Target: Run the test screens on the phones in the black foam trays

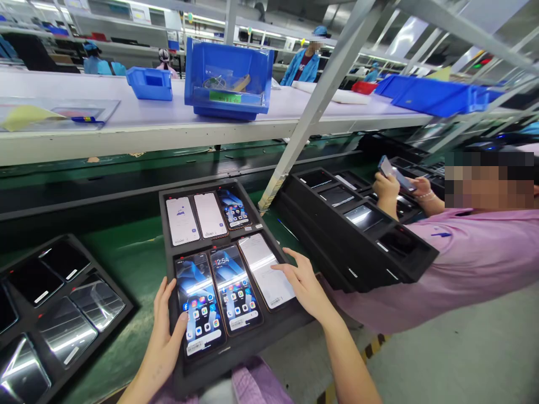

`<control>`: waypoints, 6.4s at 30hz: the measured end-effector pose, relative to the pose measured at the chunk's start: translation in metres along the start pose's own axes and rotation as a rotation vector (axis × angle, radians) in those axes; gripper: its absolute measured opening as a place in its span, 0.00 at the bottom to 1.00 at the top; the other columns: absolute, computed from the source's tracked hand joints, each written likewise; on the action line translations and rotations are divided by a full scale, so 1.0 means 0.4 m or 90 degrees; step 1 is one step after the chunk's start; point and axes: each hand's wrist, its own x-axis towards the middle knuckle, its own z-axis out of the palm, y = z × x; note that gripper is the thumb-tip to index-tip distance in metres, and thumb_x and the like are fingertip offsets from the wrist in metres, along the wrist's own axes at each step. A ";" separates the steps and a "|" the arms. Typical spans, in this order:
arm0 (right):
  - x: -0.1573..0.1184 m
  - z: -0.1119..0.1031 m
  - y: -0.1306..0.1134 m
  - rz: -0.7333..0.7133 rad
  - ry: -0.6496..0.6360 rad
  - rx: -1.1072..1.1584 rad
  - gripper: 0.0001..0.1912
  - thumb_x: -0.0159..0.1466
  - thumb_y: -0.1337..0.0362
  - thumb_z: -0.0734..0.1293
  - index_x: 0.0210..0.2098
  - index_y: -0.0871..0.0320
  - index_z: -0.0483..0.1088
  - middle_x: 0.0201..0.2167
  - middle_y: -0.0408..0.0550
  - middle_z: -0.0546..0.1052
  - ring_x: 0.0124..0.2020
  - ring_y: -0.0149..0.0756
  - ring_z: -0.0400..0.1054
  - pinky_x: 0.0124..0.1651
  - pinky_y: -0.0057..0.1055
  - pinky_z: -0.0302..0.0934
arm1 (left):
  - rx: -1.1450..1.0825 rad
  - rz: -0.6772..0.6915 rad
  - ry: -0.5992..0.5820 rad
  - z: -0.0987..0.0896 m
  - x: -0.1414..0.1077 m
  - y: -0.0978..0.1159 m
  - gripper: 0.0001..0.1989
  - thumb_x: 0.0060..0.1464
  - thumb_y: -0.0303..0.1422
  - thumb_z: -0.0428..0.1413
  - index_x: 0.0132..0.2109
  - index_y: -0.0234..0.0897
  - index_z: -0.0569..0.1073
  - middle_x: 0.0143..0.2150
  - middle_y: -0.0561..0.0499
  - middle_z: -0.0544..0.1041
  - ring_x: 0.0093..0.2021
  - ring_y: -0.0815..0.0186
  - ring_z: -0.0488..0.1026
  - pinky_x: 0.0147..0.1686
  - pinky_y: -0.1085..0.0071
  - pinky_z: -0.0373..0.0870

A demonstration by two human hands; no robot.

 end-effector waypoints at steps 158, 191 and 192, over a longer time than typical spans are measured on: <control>0.125 -0.003 -0.098 -0.305 -0.096 -0.245 0.23 0.68 0.61 0.47 0.45 0.48 0.71 0.47 0.50 0.67 0.53 0.39 0.58 0.61 0.51 0.41 | 0.409 0.535 -0.391 -0.064 0.067 0.111 0.15 0.58 0.39 0.46 0.48 0.51 0.72 0.63 0.51 0.58 0.63 0.47 0.49 0.58 0.44 0.42; 0.184 -0.027 -0.036 -0.206 0.071 -0.281 0.25 0.67 0.64 0.47 0.41 0.50 0.74 0.43 0.49 0.69 0.48 0.39 0.61 0.53 0.44 0.51 | 0.274 0.388 -0.100 -0.035 0.203 0.059 0.24 0.63 0.39 0.33 0.47 0.44 0.73 0.59 0.48 0.62 0.60 0.57 0.55 0.58 0.51 0.49; 0.227 -0.013 -0.042 -0.201 0.056 -0.292 0.24 0.67 0.64 0.47 0.41 0.51 0.74 0.44 0.50 0.68 0.49 0.40 0.60 0.54 0.43 0.51 | 0.273 0.350 -0.087 -0.033 0.236 0.063 0.25 0.63 0.40 0.32 0.46 0.43 0.74 0.58 0.47 0.63 0.59 0.57 0.56 0.58 0.51 0.51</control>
